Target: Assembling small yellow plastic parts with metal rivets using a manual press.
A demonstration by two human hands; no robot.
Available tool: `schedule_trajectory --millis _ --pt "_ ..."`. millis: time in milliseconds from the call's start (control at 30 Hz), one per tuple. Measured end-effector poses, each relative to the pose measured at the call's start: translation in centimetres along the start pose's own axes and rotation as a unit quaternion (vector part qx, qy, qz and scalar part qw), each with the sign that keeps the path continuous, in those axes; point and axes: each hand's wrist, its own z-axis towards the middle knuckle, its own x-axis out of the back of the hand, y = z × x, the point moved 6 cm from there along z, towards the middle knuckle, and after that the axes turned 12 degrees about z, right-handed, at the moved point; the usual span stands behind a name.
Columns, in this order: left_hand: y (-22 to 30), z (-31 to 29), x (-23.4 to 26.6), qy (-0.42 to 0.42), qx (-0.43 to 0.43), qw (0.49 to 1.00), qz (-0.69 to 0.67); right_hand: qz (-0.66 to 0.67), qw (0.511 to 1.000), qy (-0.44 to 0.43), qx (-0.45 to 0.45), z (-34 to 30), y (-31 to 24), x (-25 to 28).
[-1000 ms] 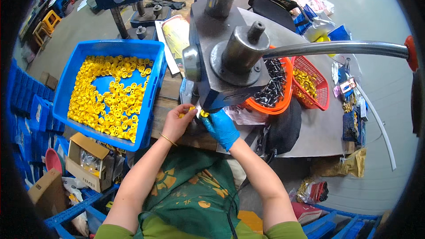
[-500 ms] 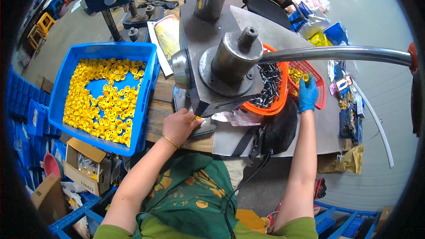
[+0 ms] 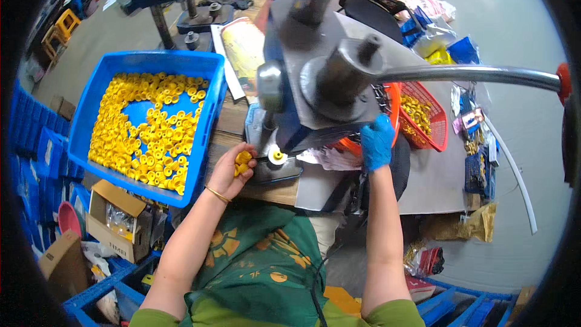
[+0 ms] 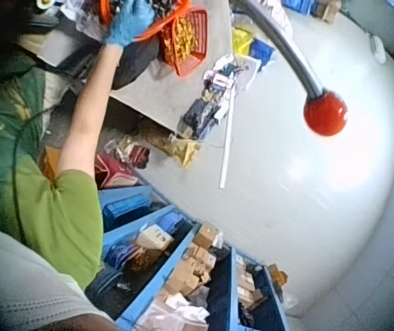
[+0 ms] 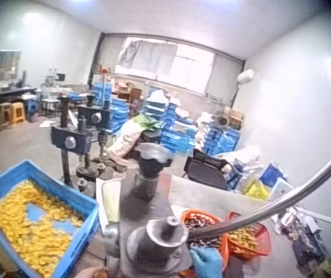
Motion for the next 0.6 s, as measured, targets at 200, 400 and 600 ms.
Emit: schedule_trajectory --millis 200,400,600 --pt "-0.3 -0.7 -1.0 -0.046 -0.007 0.999 -0.011 0.298 0.908 -0.162 -0.245 -8.7 -1.1 -8.8" --pt "-0.2 -1.7 -0.2 -0.043 -0.031 0.998 0.021 0.259 0.947 -0.144 -0.126 -10.0 -1.0 -11.8" --pt "-0.7 -1.5 -0.7 -0.057 -0.031 0.997 0.031 0.152 0.961 -0.211 0.093 -9.3 -5.6 -11.5"
